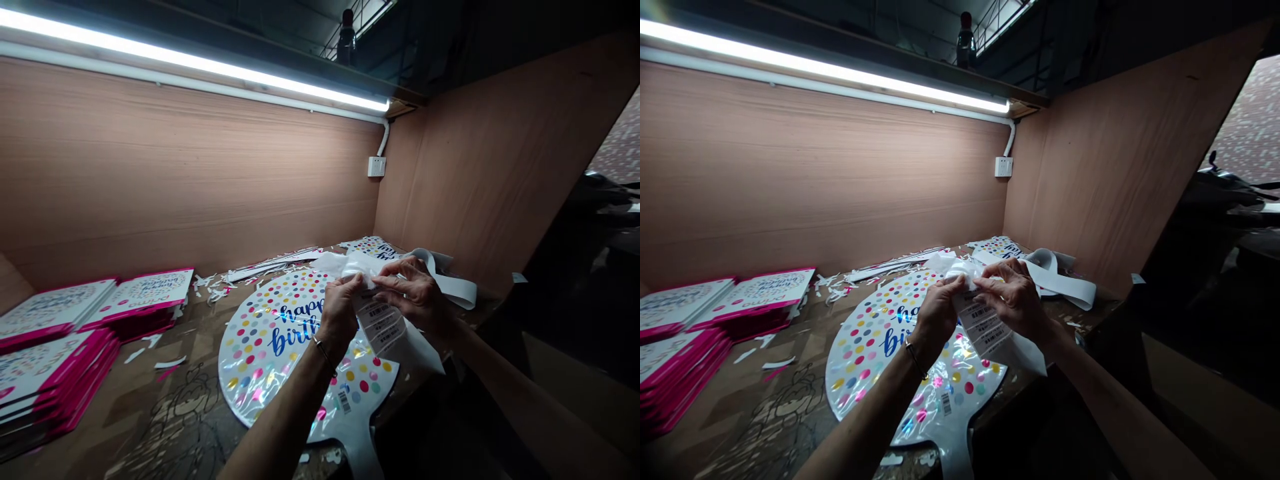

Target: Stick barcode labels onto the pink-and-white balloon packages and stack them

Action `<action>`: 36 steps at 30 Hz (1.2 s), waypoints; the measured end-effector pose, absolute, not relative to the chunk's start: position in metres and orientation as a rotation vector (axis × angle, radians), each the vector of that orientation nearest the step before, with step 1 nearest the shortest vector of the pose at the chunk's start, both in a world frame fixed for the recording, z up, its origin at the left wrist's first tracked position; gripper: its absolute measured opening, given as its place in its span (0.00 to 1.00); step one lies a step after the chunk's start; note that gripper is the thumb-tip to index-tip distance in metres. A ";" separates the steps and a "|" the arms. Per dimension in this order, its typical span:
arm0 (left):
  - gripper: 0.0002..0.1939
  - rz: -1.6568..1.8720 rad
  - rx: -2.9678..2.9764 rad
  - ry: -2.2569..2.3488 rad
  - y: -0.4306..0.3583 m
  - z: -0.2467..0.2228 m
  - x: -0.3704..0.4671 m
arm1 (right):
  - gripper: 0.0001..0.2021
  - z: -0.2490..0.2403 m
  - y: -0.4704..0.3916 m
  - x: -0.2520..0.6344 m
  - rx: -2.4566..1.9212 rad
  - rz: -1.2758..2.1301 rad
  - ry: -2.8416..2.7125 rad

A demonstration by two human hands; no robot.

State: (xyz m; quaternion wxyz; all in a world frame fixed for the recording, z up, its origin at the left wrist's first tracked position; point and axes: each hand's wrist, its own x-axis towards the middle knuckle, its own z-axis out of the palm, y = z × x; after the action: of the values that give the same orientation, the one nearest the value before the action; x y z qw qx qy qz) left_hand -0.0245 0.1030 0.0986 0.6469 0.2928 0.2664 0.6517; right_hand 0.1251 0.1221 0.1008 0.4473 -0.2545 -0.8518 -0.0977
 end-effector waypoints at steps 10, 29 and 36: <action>0.11 1.403 0.686 0.634 0.100 0.102 -0.023 | 0.06 0.102 0.120 0.127 -0.553 -0.317 -2.093; 0.04 1.370 0.535 0.832 0.111 0.109 -0.027 | 0.14 0.078 0.064 0.137 -0.614 -0.709 -2.182; 0.08 1.320 0.508 0.822 0.144 0.097 -0.044 | 0.05 0.070 0.062 0.184 -0.892 -0.194 -1.492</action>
State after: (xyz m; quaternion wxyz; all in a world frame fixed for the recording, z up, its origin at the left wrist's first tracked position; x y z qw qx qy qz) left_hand -0.0442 0.1440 0.0968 0.6838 0.2265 0.3668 0.5887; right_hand 0.1838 0.0625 0.0705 0.6413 -0.3912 -0.6545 -0.0853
